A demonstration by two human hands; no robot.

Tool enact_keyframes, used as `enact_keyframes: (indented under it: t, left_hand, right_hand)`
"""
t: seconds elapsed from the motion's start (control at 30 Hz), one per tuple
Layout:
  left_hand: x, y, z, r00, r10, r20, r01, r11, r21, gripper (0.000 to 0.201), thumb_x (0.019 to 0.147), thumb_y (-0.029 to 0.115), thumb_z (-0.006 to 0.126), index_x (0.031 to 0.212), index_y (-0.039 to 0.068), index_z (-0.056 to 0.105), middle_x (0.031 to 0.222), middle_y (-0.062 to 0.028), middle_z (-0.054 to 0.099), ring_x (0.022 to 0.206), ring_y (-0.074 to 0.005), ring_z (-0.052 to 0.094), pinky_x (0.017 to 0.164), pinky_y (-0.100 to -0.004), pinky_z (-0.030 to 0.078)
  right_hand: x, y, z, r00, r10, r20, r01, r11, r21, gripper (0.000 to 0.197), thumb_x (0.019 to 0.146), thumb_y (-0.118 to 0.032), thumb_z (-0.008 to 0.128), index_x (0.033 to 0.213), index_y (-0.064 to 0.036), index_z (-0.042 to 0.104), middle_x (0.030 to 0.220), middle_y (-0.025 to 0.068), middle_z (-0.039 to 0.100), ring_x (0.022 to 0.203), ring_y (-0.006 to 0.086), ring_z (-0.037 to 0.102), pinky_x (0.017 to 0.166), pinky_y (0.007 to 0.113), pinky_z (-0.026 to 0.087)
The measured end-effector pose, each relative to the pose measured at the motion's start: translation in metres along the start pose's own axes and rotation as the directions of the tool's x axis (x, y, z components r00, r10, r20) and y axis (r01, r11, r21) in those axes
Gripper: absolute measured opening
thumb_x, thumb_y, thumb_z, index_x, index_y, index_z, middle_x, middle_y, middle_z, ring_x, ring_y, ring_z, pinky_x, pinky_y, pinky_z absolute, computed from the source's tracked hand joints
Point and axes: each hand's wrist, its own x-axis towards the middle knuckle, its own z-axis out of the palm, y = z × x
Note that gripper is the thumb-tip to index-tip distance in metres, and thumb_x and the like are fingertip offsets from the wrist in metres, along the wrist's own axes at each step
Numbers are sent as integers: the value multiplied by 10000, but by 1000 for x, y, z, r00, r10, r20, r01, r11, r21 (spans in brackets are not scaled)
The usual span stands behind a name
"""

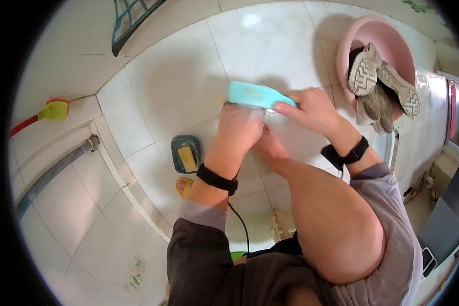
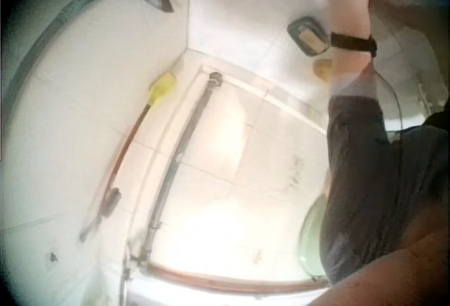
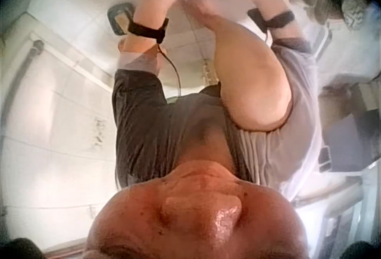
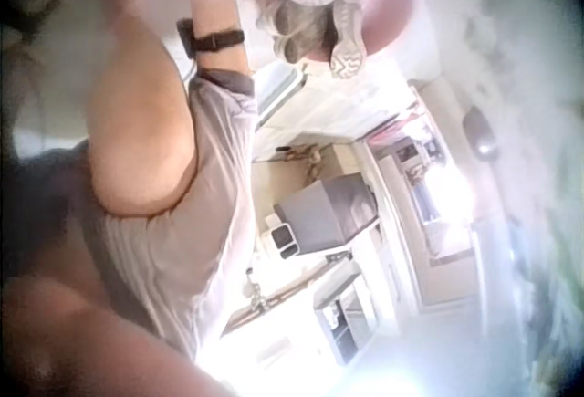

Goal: The person cleans yellow rubber sandals using a brush and soapy water while sitting on the floor.

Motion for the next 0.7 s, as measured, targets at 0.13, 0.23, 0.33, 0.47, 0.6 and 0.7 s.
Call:
enact_keyframes:
  t: [0.13, 0.23, 0.33, 0.47, 0.6, 0.7]
  left_hand:
    - [-6, -3, 13, 964, -37, -262, 5, 992, -123, 55, 673, 117, 661, 706, 79, 683, 687, -118, 652, 676, -294, 649, 632, -428, 504]
    - [-6, -3, -9, 996, -10, -93, 11, 1000, 13, 81, 695, 147, 649, 708, 76, 684, 708, -128, 653, 701, -305, 648, 651, -446, 499]
    - [-5, -4, -15, 996, -82, 38, 80, 996, 43, 95, 731, 143, 625, 713, 63, 673, 696, -133, 647, 674, -309, 643, 627, -439, 494]
    - [-7, 0, -20, 990, -129, -48, 128, 991, -32, 172, 724, 198, 645, 685, 31, 632, 776, -188, 648, 766, -371, 629, 707, -484, 483]
    - [-13, -5, -21, 977, -142, -161, 119, 982, -147, 267, 786, 251, 640, 714, -3, 607, 803, -215, 643, 791, -408, 613, 714, -502, 471]
    - [-23, -12, -12, 968, -176, -181, 161, 982, -96, 344, 845, 299, 626, 757, -32, 587, 821, -238, 636, 827, -433, 598, 743, -507, 465]
  right_hand:
    - [17, -7, 11, 995, -77, 65, 85, 989, -121, 654, 867, -662, 483, 752, -51, 687, 623, 195, 599, 622, 400, 593, 577, 456, 465]
    - [5, 31, 37, 995, -101, 21, 100, 994, 54, 629, 883, -626, 499, 765, -33, 675, 615, 200, 584, 606, 391, 580, 568, 445, 455]
    - [5, 41, 47, 997, -72, -22, 76, 965, 249, 601, 890, -594, 523, 781, -21, 668, 600, 200, 564, 578, 374, 559, 557, 433, 442]
    - [15, 22, 41, 995, -23, 100, -2, 970, 243, 557, 903, -571, 524, 894, -41, 694, 601, 190, 560, 569, 347, 553, 564, 419, 438]
    - [9, 47, 42, 1000, -13, 23, 6, 961, 275, 555, 914, -564, 511, 937, -40, 693, 607, 193, 563, 575, 337, 551, 577, 413, 439]
    - [6, 64, 56, 993, 122, 5, -119, 965, 232, 559, 920, -562, 500, 968, -40, 693, 650, 194, 593, 607, 324, 575, 603, 410, 452]
